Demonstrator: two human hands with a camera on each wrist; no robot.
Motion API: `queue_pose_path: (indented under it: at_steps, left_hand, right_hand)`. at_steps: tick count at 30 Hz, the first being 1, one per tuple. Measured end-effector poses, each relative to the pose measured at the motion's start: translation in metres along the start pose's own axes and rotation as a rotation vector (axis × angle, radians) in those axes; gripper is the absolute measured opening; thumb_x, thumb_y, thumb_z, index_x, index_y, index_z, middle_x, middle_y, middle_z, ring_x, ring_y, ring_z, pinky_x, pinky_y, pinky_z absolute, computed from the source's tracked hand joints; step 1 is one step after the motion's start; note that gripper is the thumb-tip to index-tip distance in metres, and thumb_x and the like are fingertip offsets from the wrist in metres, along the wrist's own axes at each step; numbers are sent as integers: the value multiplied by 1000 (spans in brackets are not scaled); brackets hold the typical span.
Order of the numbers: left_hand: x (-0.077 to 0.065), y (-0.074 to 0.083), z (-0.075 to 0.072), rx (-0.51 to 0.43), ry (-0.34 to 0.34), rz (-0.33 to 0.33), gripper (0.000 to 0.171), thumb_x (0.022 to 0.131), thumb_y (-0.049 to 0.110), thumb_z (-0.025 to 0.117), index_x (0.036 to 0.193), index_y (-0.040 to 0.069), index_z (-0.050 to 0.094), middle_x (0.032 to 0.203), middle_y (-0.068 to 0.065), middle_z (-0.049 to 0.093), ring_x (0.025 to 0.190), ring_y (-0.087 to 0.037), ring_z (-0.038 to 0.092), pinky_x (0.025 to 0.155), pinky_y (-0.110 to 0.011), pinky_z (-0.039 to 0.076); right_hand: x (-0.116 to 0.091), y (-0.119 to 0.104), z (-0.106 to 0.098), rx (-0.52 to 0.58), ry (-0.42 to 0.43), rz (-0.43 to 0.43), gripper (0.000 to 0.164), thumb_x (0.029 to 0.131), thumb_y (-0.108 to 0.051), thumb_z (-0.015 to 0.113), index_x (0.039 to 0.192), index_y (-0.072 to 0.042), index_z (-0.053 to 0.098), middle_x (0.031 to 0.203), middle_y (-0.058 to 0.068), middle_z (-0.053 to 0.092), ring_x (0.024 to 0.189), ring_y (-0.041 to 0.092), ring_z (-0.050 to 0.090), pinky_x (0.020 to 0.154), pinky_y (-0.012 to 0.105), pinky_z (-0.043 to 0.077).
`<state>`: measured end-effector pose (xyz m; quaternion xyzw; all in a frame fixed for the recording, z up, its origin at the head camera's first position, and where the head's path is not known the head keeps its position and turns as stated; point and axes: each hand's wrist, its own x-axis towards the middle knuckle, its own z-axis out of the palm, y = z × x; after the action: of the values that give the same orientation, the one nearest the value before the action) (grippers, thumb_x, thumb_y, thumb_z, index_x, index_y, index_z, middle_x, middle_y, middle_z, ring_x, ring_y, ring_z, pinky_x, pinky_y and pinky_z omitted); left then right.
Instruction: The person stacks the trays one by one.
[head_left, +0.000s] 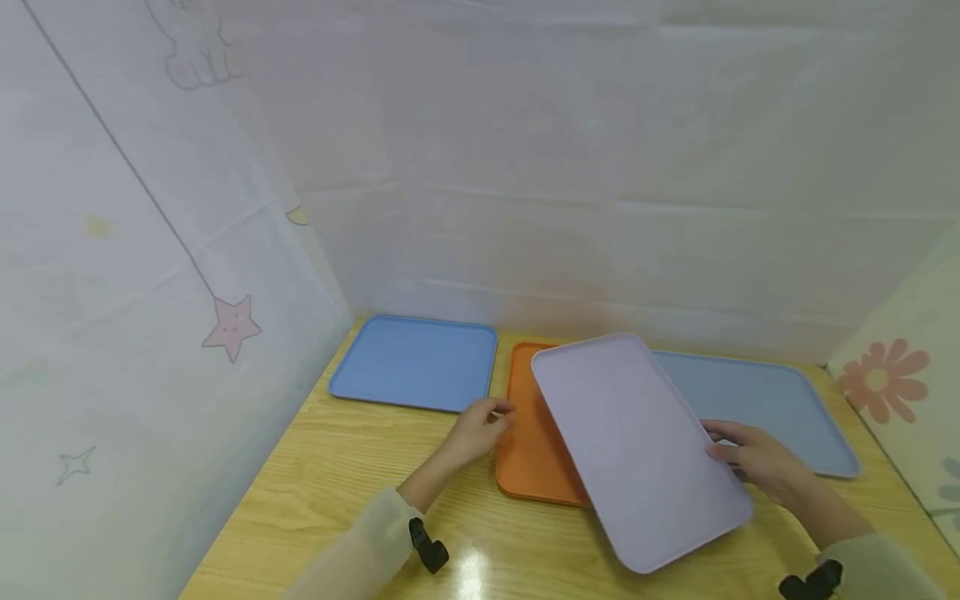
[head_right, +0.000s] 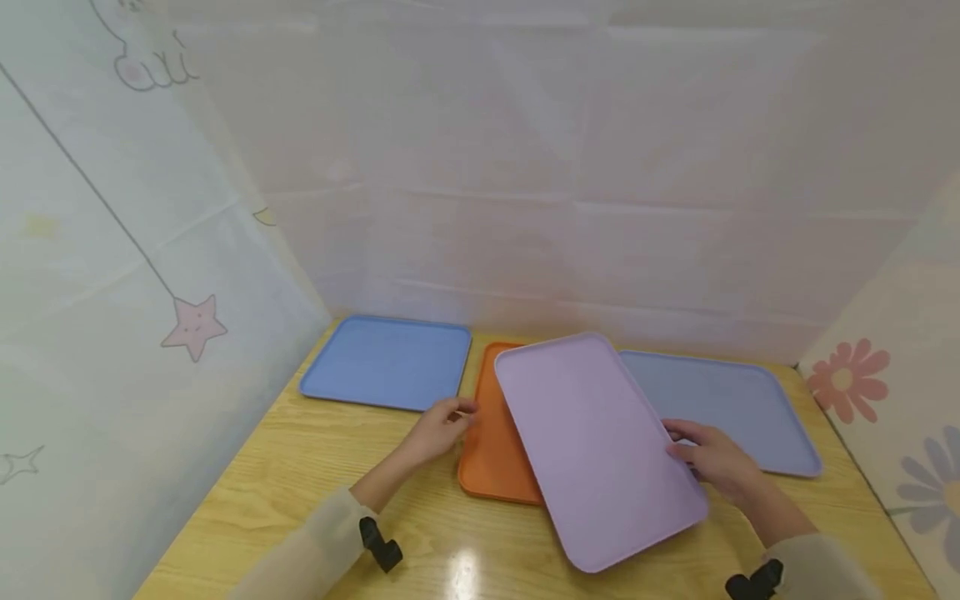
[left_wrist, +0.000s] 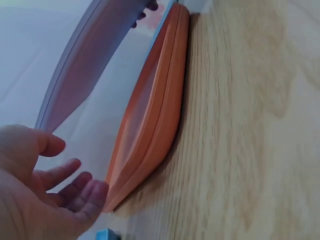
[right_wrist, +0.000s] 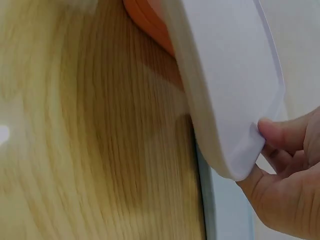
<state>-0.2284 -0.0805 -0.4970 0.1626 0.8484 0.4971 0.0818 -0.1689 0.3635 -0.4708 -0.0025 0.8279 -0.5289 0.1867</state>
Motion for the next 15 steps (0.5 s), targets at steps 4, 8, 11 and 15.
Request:
queue_pose_path:
  at_steps: [4, 8, 11, 15]
  left_hand:
    - [-6, 12, 5, -271, -11, -17, 38, 106, 18, 53, 138, -4, 55, 128, -24, 60, 109, -44, 63, 84, -48, 60]
    - [-8, 21, 9, -528, -50, -45, 47, 107, 16, 51, 147, -7, 41, 133, -32, 51, 114, -50, 59, 89, -55, 57]
    - [-9, 25, 9, -586, -60, -57, 52, 106, 17, 53, 150, -4, 36, 133, -31, 49, 114, -48, 61, 89, -55, 57]
    - [-7, 26, 10, -577, -55, -68, 56, 102, 16, 60, 151, -1, 38, 128, -25, 53, 106, -37, 65, 85, -54, 59]
  right_hand:
    - [1, -5, 14, 48, 34, 3, 61, 104, -9, 52, 152, 15, 24, 139, 34, 45, 114, 32, 62, 88, 42, 57]
    - [0, -11, 29, 81, 68, 22, 61, 105, -10, 51, 154, 13, 23, 140, 31, 43, 116, 31, 61, 88, 42, 57]
    - [1, -16, 40, 111, 95, 29, 60, 105, -8, 50, 155, 12, 23, 140, 30, 42, 114, 28, 61, 87, 40, 57]
    - [3, -20, 57, 156, 117, 39, 58, 106, -7, 48, 155, 11, 23, 139, 28, 41, 111, 23, 61, 86, 37, 57]
